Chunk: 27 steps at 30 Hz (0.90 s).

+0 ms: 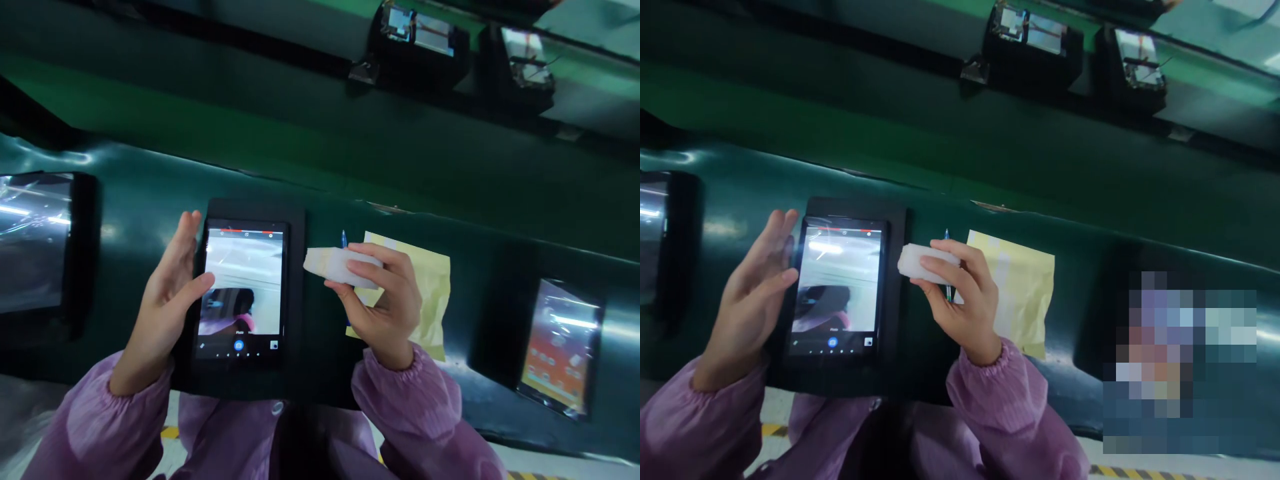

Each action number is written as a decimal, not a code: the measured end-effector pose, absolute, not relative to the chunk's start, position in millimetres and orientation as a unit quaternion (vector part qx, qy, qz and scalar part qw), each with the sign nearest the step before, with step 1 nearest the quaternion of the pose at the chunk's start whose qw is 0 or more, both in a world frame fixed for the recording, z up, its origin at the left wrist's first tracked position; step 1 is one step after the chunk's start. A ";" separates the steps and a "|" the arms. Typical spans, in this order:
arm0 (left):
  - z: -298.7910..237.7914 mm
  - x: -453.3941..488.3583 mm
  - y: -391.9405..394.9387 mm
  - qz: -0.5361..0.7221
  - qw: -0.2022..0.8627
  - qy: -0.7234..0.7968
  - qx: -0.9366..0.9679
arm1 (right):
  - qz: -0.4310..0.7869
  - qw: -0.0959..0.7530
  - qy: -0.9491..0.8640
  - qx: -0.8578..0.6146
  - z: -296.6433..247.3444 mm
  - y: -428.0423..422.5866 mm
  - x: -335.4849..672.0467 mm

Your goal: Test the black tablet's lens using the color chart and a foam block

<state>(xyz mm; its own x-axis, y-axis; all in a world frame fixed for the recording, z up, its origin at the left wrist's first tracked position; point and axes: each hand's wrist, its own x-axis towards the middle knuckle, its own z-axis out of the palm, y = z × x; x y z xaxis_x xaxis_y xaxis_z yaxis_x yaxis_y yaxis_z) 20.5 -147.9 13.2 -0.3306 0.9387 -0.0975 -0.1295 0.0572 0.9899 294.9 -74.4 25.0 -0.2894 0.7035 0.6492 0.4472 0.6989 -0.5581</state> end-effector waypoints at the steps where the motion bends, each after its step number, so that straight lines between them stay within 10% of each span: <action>1: 10.7 18.6 -154.6 0.583 0.456 0.566 0.362 | 0.132 0.475 -0.786 -0.373 25.5 -74.2 295.9; 27: -5.7 21.6 -207.5 0.390 0.391 0.611 0.567 | 0.120 0.446 -0.818 -0.342 39.8 -34.5 251.1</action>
